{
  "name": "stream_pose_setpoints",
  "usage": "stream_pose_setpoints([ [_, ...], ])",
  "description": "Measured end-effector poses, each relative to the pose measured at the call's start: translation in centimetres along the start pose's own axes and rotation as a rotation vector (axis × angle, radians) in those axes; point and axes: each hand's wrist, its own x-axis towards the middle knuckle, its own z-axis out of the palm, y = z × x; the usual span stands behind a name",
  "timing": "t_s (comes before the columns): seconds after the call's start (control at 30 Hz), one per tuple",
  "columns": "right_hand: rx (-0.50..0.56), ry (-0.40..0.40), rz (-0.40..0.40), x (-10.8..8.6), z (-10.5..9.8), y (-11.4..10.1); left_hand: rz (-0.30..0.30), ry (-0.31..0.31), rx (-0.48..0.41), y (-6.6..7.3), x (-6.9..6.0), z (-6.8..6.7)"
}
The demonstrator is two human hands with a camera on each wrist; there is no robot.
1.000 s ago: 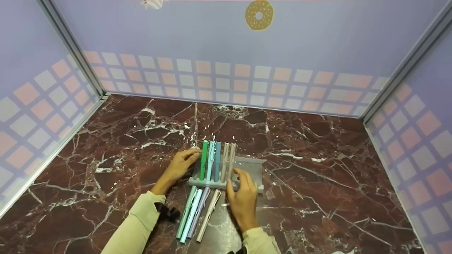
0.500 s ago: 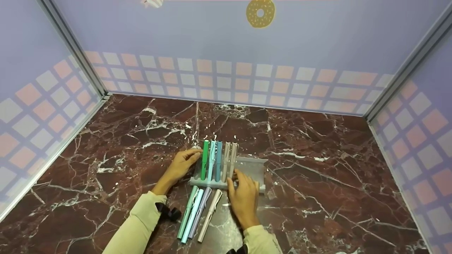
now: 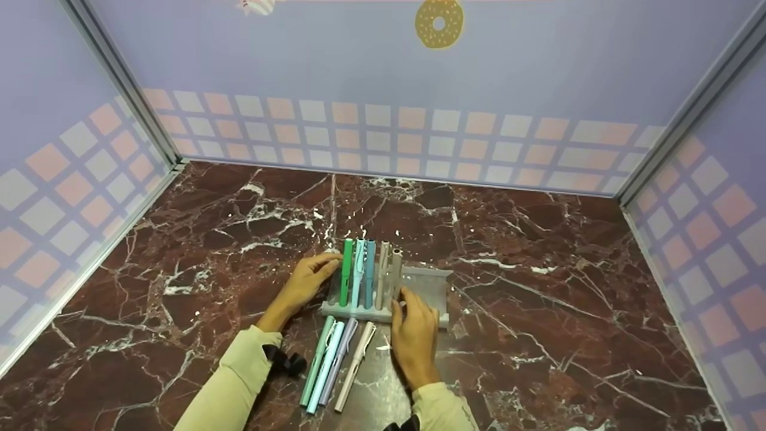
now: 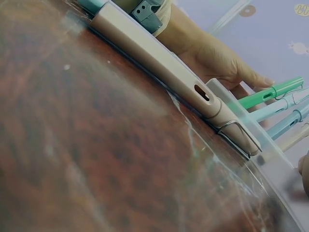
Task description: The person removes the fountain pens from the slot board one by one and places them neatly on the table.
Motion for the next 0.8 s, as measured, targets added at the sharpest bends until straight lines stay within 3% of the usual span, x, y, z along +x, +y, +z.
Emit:
stream_pose_setpoints([
  [0.1,-0.015,0.028,-0.016,0.0,0.0,0.2,0.006,0.006,-0.004,1.3,-0.5,-0.2],
  [0.43,-0.018,0.125,-0.019,0.3,-1.8,2.0,0.009,0.001,-0.005,1.2,-0.6,-0.1],
  [0.8,-0.118,0.156,0.152,0.7,-6.2,4.9,0.01,0.012,0.007,1.3,-0.4,-0.1],
])
